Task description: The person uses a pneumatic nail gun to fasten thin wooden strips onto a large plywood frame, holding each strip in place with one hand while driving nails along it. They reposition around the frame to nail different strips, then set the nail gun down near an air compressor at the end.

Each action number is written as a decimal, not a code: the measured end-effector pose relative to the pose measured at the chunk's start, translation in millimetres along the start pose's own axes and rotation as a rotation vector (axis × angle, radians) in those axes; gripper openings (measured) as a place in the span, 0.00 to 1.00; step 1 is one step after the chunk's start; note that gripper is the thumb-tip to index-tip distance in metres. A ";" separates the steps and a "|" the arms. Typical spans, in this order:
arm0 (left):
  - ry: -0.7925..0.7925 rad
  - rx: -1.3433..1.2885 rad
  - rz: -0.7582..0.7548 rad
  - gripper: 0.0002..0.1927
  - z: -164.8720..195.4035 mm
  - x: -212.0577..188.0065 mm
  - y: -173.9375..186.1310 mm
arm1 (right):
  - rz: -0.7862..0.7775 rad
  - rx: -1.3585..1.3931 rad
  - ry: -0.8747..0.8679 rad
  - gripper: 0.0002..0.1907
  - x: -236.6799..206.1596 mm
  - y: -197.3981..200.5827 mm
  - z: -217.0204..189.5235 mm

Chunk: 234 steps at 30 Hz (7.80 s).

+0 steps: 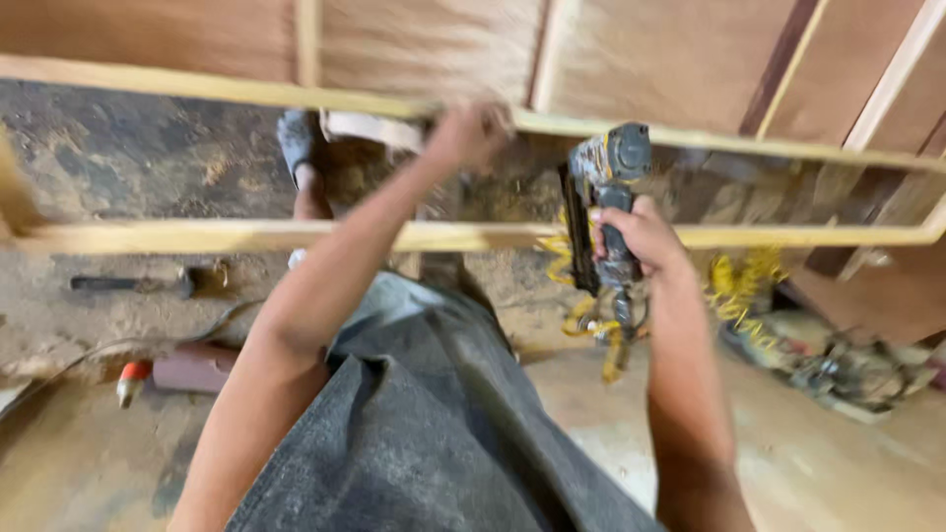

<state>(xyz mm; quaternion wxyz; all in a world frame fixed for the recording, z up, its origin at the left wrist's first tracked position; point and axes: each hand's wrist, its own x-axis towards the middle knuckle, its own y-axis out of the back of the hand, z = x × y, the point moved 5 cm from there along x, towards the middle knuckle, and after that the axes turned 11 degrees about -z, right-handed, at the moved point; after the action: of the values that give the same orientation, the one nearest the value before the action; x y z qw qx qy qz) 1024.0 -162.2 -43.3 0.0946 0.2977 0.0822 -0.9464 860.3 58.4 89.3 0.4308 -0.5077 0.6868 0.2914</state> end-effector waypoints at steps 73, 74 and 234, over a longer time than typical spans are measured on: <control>-0.093 -0.473 0.599 0.15 6.3 54.1 -169.9 | -0.802 0.554 -0.137 0.28 128.6 120.4 -24.3; -0.018 -0.560 0.518 0.18 3.1 61.7 -177.9 | -0.806 0.548 -0.127 0.28 132.7 121.5 -22.8; 0.061 -0.598 0.305 0.13 161.0 324.2 -521.7 | -0.773 0.363 0.069 0.45 67.5 574.2 101.8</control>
<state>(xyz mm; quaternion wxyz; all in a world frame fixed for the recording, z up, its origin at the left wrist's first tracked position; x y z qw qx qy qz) 555.9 266.9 -49.0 0.3159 0.2936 0.3135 -0.8460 338.2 294.2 -38.7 0.5674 -0.6534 0.5000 -0.0343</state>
